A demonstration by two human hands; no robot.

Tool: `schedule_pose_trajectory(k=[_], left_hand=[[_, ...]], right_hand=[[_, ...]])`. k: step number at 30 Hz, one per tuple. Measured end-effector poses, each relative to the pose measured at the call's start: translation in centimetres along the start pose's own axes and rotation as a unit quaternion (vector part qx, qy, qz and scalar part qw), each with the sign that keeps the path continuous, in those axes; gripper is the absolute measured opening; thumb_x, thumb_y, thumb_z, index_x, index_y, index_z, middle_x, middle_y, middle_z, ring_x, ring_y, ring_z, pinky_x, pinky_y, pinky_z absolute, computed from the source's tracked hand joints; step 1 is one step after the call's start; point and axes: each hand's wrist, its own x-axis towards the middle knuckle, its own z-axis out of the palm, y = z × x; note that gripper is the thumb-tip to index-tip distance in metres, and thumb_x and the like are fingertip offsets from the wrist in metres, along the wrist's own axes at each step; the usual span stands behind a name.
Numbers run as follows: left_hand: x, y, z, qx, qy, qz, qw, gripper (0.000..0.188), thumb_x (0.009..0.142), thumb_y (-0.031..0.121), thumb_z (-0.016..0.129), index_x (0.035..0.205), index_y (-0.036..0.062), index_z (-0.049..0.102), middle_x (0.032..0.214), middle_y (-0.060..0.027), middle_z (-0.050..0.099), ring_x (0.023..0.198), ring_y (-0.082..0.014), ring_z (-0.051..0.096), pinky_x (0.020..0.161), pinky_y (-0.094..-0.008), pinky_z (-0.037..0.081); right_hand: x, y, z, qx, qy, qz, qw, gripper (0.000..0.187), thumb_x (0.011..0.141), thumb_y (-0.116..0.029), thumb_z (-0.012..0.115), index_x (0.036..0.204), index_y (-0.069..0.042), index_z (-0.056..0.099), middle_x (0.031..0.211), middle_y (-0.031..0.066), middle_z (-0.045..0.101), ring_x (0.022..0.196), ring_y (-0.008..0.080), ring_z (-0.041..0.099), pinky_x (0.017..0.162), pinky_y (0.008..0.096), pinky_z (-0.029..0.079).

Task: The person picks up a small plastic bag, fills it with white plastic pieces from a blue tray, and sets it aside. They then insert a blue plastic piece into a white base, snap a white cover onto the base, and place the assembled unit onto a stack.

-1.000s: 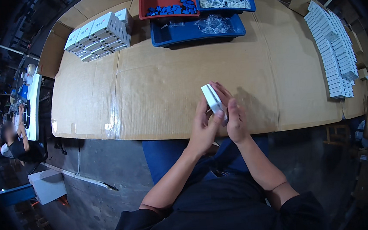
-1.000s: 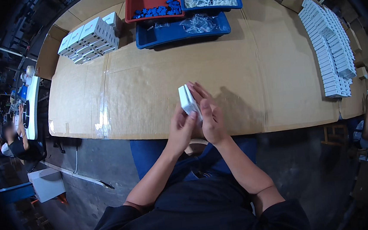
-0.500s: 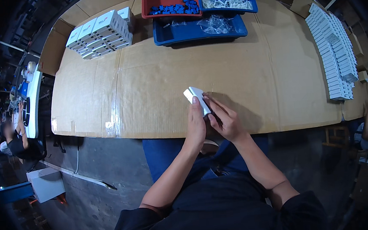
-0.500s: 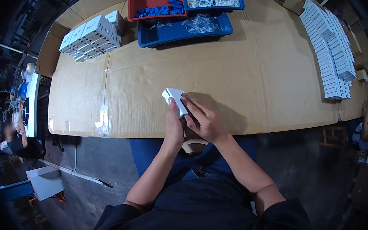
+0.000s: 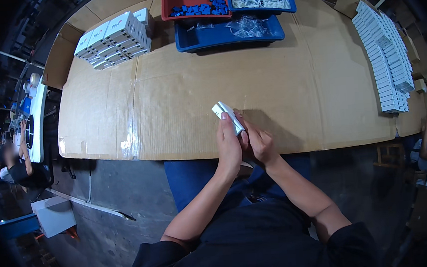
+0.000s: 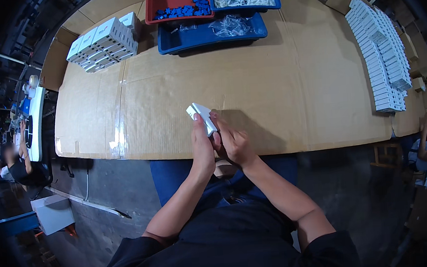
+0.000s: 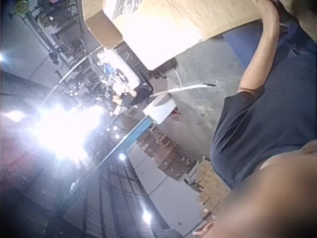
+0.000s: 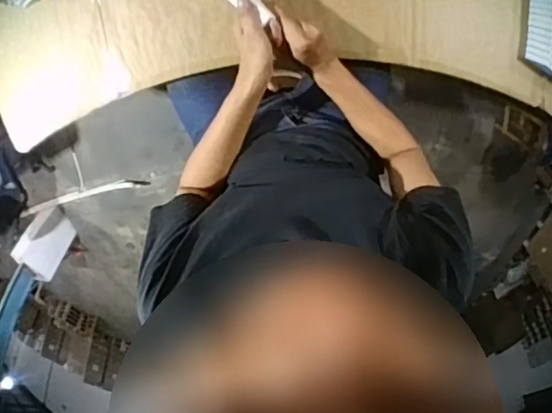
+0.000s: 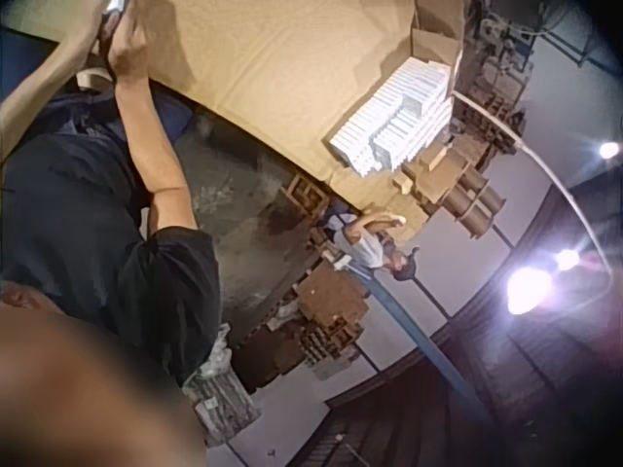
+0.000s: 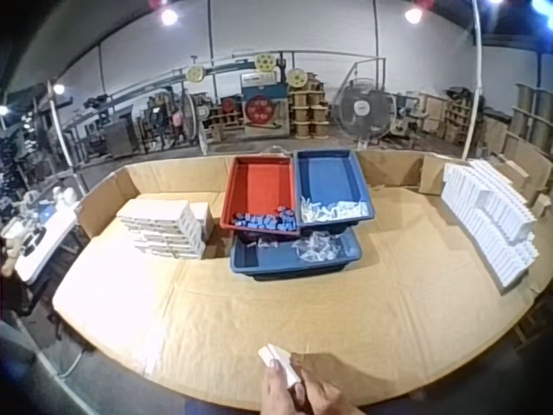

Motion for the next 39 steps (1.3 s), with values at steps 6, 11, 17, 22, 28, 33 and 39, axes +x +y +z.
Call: schedule_pose_trajectory(k=[6, 11, 17, 22, 28, 33, 39], left_hand=[[0.8, -1.4, -1.4, -0.039, -0.024, -0.017, 0.999, 0.054, 0.108, 0.058, 0.04, 0.117, 0.0082, 0.059, 0.091, 0.0, 0.063, 0.074, -0.0071, 0.058, 0.061, -0.0238, 0.045], [2.1, -0.1, -1.8, -0.08, -0.075, 0.085, 0.99, 0.063, 0.111, 0.035, 0.044, 0.163, 0.0042, 0.026, 0.143, -0.0147, 0.05, 0.133, -0.0212, 0.05, 0.116, -0.0372, 0.038], [1.8, 0.6, -2.7, 0.257, -0.176, 0.307, 0.899, 0.105, 0.084, 0.014, 0.069, 0.167, 0.0033, 0.005, 0.163, -0.0232, 0.03, 0.152, -0.0347, 0.032, 0.125, -0.0462, 0.026], [2.3, 0.6, -2.9, 0.309, -0.195, 0.37, 0.854, 0.098, 0.095, 0.035, 0.067, 0.167, 0.0038, 0.008, 0.164, -0.0233, 0.029, 0.153, -0.0361, 0.031, 0.125, -0.0464, 0.026], [2.0, -0.3, -1.3, -0.028, -0.148, 0.103, 0.983, 0.085, 0.103, 0.072, 0.034, 0.166, 0.0163, 0.021, 0.151, -0.0166, 0.048, 0.145, -0.0269, 0.042, 0.121, -0.0422, 0.034], [1.6, -0.3, -0.8, -0.009, -0.1, 0.161, 0.982, 0.088, 0.099, 0.078, 0.034, 0.164, 0.0178, 0.028, 0.145, -0.0152, 0.052, 0.136, -0.0258, 0.049, 0.116, -0.0405, 0.04], [1.0, -0.3, -0.1, -0.088, -0.144, 0.185, 0.968, 0.088, 0.102, 0.076, 0.031, 0.158, 0.0081, 0.031, 0.14, -0.0156, 0.053, 0.135, -0.0252, 0.047, 0.117, -0.0385, 0.035]], right_hand=[[0.0, -0.8, 0.1, 0.075, -0.016, 0.075, 0.994, 0.041, 0.102, -0.009, 0.052, 0.138, 0.007, 0.06, 0.138, 0.0235, 0.064, 0.117, 0.034, 0.07, 0.093, 0.0393, 0.06], [1.9, -1.1, -2.8, 0.306, -0.073, 0.205, 0.927, 0.042, 0.11, -0.026, 0.05, 0.14, 0.001, 0.06, 0.155, 0.0241, 0.048, 0.144, 0.0319, 0.049, 0.116, 0.04, 0.04], [3.5, -1.9, -4.9, 0.485, -0.087, 0.492, 0.718, 0.047, 0.109, -0.04, 0.056, 0.131, 0.0, 0.065, 0.108, 0.0018, 0.068, 0.104, 0.0117, 0.058, 0.098, 0.0294, 0.046], [3.3, -2.2, -4.5, 0.473, -0.062, 0.489, 0.731, 0.045, 0.107, -0.032, 0.061, 0.137, 0.002, 0.06, 0.123, 0.0059, 0.067, 0.118, 0.0133, 0.059, 0.102, 0.0313, 0.048], [1.9, -2.7, -2.5, 0.334, -0.056, 0.279, 0.899, 0.055, 0.098, -0.012, 0.07, 0.148, 0.003, 0.051, 0.155, 0.0225, 0.048, 0.144, 0.0308, 0.049, 0.116, 0.041, 0.04], [2.1, -5.0, -2.7, 0.304, -0.077, 0.274, 0.909, 0.053, 0.102, -0.013, 0.065, 0.15, 0.005, 0.049, 0.158, 0.0285, 0.042, 0.145, 0.0394, 0.047, 0.116, 0.0419, 0.041], [1.1, -6.0, -1.6, 0.185, -0.006, 0.197, 0.963, 0.049, 0.106, -0.014, 0.057, 0.148, 0.009, 0.047, 0.156, 0.0338, 0.041, 0.145, 0.0458, 0.044, 0.112, 0.0468, 0.046]])
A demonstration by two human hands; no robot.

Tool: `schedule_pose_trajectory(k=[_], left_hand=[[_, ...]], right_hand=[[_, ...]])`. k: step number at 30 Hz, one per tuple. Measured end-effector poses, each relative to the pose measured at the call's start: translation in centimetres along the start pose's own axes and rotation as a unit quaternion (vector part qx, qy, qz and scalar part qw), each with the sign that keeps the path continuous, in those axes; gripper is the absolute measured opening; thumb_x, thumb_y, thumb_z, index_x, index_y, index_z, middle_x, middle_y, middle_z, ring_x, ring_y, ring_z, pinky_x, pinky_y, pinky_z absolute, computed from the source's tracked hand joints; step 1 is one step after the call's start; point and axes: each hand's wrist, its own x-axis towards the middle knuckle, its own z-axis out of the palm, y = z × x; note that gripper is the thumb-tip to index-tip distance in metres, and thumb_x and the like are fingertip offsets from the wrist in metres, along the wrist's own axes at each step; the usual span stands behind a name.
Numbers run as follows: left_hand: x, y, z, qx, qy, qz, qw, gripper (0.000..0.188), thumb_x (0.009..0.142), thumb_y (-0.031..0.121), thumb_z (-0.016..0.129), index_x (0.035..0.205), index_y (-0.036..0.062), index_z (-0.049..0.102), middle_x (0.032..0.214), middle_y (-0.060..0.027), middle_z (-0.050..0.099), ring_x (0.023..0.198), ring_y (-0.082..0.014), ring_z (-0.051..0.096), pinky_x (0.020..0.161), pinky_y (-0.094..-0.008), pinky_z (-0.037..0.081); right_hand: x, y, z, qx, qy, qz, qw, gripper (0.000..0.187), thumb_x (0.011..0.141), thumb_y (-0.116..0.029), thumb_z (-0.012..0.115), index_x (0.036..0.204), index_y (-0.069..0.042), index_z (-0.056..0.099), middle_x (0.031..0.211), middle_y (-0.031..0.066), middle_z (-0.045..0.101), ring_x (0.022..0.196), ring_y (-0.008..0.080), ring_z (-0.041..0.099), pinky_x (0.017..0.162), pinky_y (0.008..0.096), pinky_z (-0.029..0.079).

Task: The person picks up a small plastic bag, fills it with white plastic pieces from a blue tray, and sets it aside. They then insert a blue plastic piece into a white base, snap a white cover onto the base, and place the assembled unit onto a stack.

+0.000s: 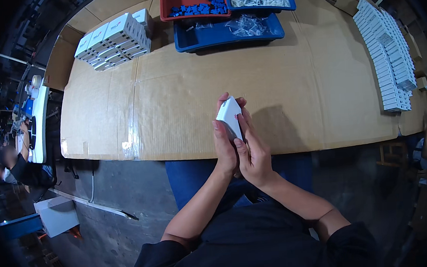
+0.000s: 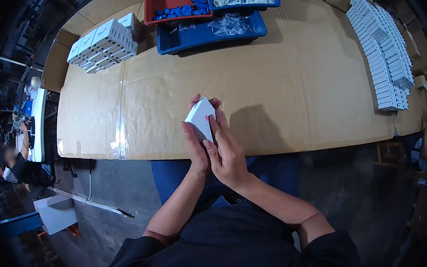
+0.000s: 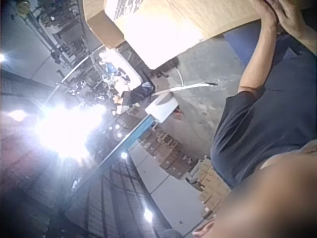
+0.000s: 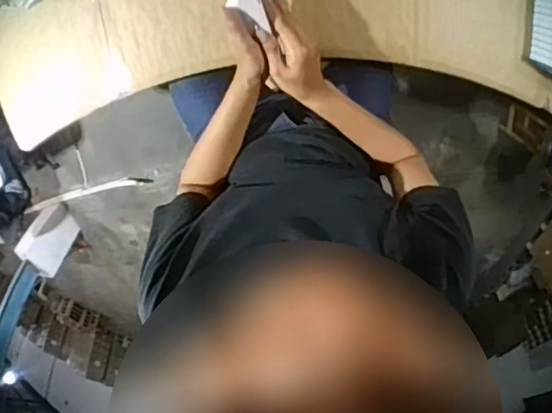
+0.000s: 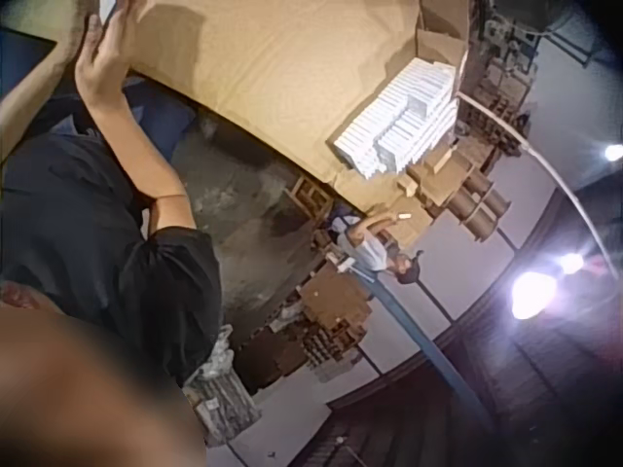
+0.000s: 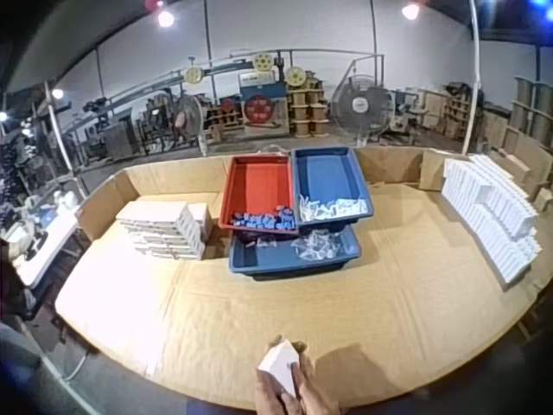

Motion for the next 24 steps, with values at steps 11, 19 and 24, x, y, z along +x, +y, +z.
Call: schedule_pose_trajectory(k=[11, 19, 24], left_hand=[[-0.9, 0.3, 0.0, -0.019, 0.01, -0.008, 1.0, 0.087, 0.1, 0.076, 0.036, 0.156, 0.0093, 0.033, 0.14, -0.0148, 0.052, 0.134, -0.0234, 0.047, 0.116, -0.0373, 0.035], [-0.6, 0.3, -1.1, 0.093, 0.016, 0.021, 0.995, 0.094, 0.099, 0.078, 0.037, 0.16, 0.008, 0.03, 0.147, -0.0191, 0.047, 0.137, -0.0287, 0.044, 0.117, -0.0448, 0.032], [-0.7, 0.5, -1.6, 0.236, -0.024, 0.084, 0.968, 0.1, 0.097, 0.077, 0.04, 0.162, 0.0022, 0.026, 0.15, -0.0217, 0.043, 0.14, -0.0314, 0.041, 0.118, -0.0458, 0.03]], right_hand=[[-1.0, -0.3, -0.1, 0.039, -0.004, 0.033, 0.999, 0.048, 0.109, -0.016, 0.051, 0.151, 0.006, 0.047, 0.155, 0.0332, 0.043, 0.142, 0.0443, 0.048, 0.109, 0.0434, 0.049], [-0.3, 0.0, 0.5, 0.158, -0.006, 0.094, 0.983, 0.046, 0.112, -0.025, 0.045, 0.148, 0.004, 0.05, 0.148, 0.022, 0.055, 0.132, 0.0294, 0.06, 0.106, 0.0334, 0.048], [1.7, 0.6, -1.4, 0.381, 0.022, 0.342, 0.859, 0.049, 0.11, -0.037, 0.053, 0.145, -0.002, 0.055, 0.124, 0.0047, 0.065, 0.113, 0.0132, 0.062, 0.096, 0.0303, 0.051]])
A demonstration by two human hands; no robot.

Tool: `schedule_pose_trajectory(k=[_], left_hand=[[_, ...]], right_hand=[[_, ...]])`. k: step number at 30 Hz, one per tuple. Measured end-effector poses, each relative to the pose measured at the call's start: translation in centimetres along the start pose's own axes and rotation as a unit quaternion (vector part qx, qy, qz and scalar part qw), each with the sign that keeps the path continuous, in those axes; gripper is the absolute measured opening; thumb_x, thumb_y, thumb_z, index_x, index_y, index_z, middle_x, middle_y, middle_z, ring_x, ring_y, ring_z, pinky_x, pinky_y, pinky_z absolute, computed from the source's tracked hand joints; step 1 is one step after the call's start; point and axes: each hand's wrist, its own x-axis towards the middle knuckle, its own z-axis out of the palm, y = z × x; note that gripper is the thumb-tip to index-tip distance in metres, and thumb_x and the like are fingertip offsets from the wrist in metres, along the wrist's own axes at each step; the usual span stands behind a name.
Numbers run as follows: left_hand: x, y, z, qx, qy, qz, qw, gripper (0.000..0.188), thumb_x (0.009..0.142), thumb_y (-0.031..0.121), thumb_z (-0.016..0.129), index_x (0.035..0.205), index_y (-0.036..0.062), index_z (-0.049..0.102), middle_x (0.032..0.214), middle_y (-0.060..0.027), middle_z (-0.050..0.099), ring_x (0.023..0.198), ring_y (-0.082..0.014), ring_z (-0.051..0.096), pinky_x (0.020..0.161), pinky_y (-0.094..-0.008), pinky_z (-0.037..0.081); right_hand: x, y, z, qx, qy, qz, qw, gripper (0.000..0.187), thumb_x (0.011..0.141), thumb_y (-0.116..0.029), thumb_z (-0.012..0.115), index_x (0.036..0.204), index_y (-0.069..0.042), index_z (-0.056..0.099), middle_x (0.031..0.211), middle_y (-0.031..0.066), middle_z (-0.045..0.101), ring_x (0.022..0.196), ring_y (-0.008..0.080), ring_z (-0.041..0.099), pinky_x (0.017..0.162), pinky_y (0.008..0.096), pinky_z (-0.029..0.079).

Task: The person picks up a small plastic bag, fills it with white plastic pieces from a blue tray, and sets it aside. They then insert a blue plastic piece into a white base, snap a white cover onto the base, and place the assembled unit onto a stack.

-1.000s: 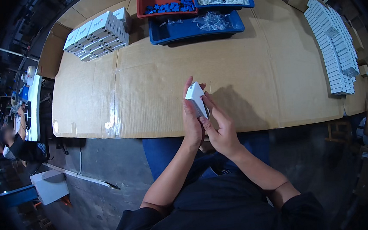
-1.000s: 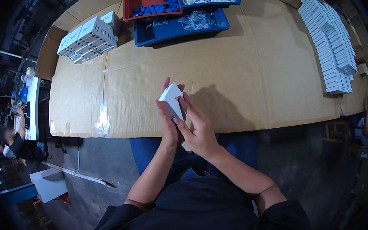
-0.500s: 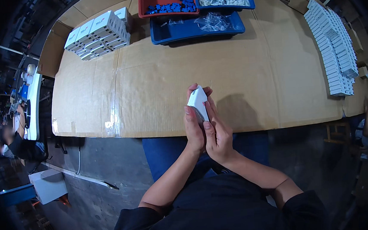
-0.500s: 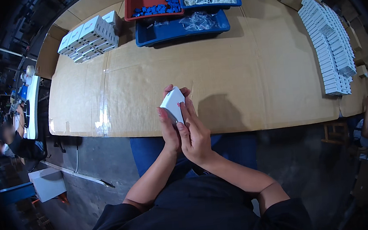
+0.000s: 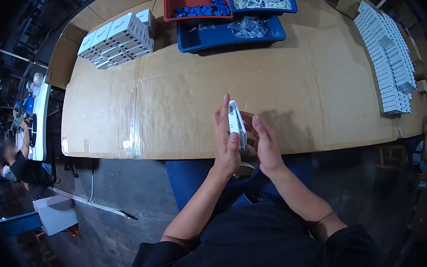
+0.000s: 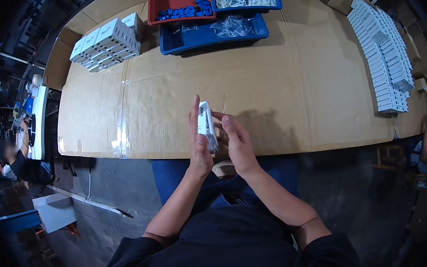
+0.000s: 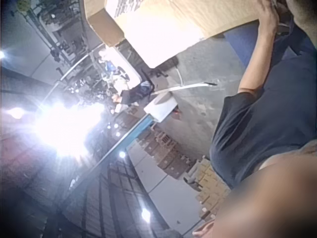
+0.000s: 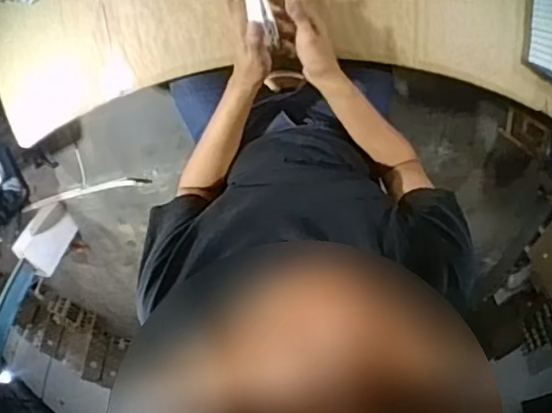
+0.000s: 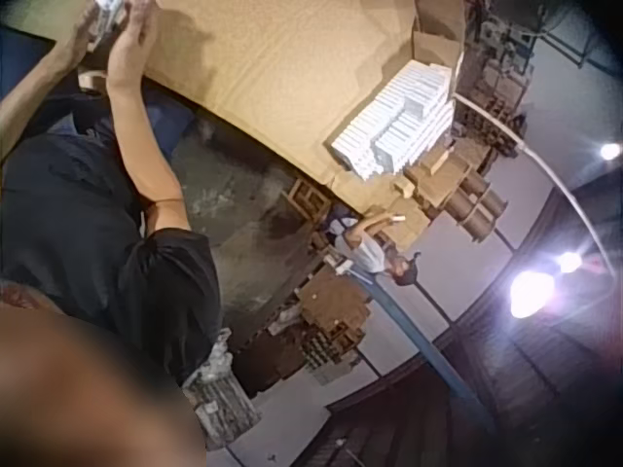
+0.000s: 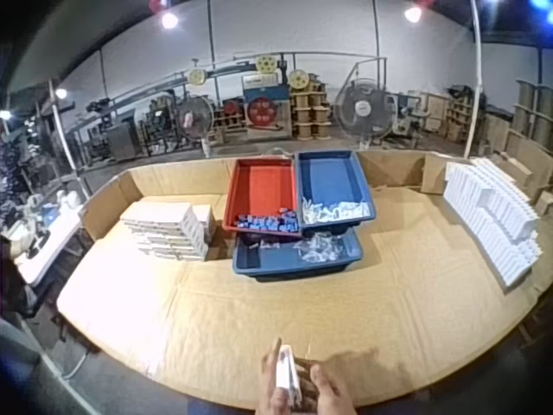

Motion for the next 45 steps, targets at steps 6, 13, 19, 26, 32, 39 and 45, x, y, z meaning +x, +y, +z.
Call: schedule_pose_trajectory(k=[6, 13, 19, 26, 32, 39, 45], left_hand=[[0.0, -0.5, -0.3, 0.075, -0.035, 0.073, 0.994, 0.1, 0.095, 0.068, 0.05, 0.156, -0.0097, 0.033, 0.137, -0.027, 0.046, 0.128, -0.0362, 0.044, 0.111, -0.0466, 0.035], [-0.2, -1.1, -0.7, 0.155, -0.033, 0.132, 0.979, 0.095, 0.093, 0.062, 0.051, 0.152, -0.0108, 0.037, 0.141, -0.0278, 0.045, 0.127, -0.0383, 0.049, 0.109, -0.047, 0.039], [0.1, 0.4, 0.4, -0.149, 0.077, -0.096, 0.981, 0.094, 0.102, 0.076, 0.029, 0.159, 0.0017, 0.033, 0.145, -0.0175, 0.05, 0.136, -0.0295, 0.051, 0.113, -0.0422, 0.044], [0.4, 2.2, 0.0, -0.271, 0.001, -0.404, 0.874, 0.097, 0.099, 0.081, 0.018, 0.156, 0.0059, 0.037, 0.145, -0.0168, 0.055, 0.131, -0.0293, 0.059, 0.107, -0.0431, 0.052], [-0.1, 2.0, -0.5, -0.273, -0.05, -0.414, 0.867, 0.096, 0.098, 0.082, 0.016, 0.15, 0.0068, 0.043, 0.135, -0.016, 0.06, 0.123, -0.0274, 0.064, 0.1, -0.0405, 0.057], [-0.7, 0.1, -1.1, -0.261, -0.051, -0.442, 0.857, 0.071, 0.106, 0.068, 0.032, 0.145, 0.0122, 0.05, 0.133, -0.0141, 0.062, 0.118, -0.0267, 0.066, 0.1, -0.0442, 0.057], [-0.1, 2.0, -1.3, -0.484, -0.045, -0.472, 0.736, 0.064, 0.107, 0.058, 0.043, 0.143, 0.0045, 0.051, 0.132, -0.0195, 0.063, 0.121, -0.0348, 0.065, 0.105, -0.0533, 0.055]], right_hand=[[-0.4, -1.2, 0.3, -0.005, -0.033, 0.025, 0.999, 0.048, 0.107, -0.037, 0.06, 0.142, -0.006, 0.056, 0.123, 0.003, 0.065, 0.111, 0.0113, 0.063, 0.094, 0.0314, 0.054], [-0.8, -0.2, 0.0, -0.013, -0.042, -0.01, 0.999, 0.047, 0.108, -0.024, 0.06, 0.146, 0.003, 0.052, 0.134, 0.0104, 0.064, 0.122, 0.0153, 0.06, 0.106, 0.0307, 0.048], [0.6, -1.1, -2.1, -0.377, -0.129, -0.203, 0.894, 0.071, 0.097, -0.034, 0.074, 0.155, -0.004, 0.047, 0.158, 0.0228, 0.041, 0.147, 0.0344, 0.041, 0.119, 0.0446, 0.037], [1.9, -3.1, -4.0, -0.501, -0.2, -0.35, 0.765, 0.08, 0.081, -0.04, 0.085, 0.15, -0.011, 0.056, 0.165, 0.0182, 0.035, 0.154, 0.0387, 0.032, 0.125, 0.0526, 0.025], [2.0, -2.3, -4.2, -0.481, -0.193, -0.356, 0.777, 0.084, 0.072, -0.046, 0.088, 0.139, -0.004, 0.063, 0.151, 0.0145, 0.055, 0.141, 0.0327, 0.051, 0.122, 0.056, 0.031], [2.1, -0.9, -4.3, -0.402, -0.202, -0.32, 0.834, 0.078, 0.079, -0.045, 0.085, 0.135, 0.005, 0.063, 0.146, 0.0159, 0.06, 0.134, 0.0314, 0.058, 0.116, 0.0431, 0.043], [2.8, -0.9, -5.4, -0.131, -0.158, -0.043, 0.978, 0.05, 0.109, -0.038, 0.054, 0.136, 0.004, 0.063, 0.14, 0.015, 0.065, 0.127, 0.0259, 0.063, 0.109, 0.0376, 0.048]])
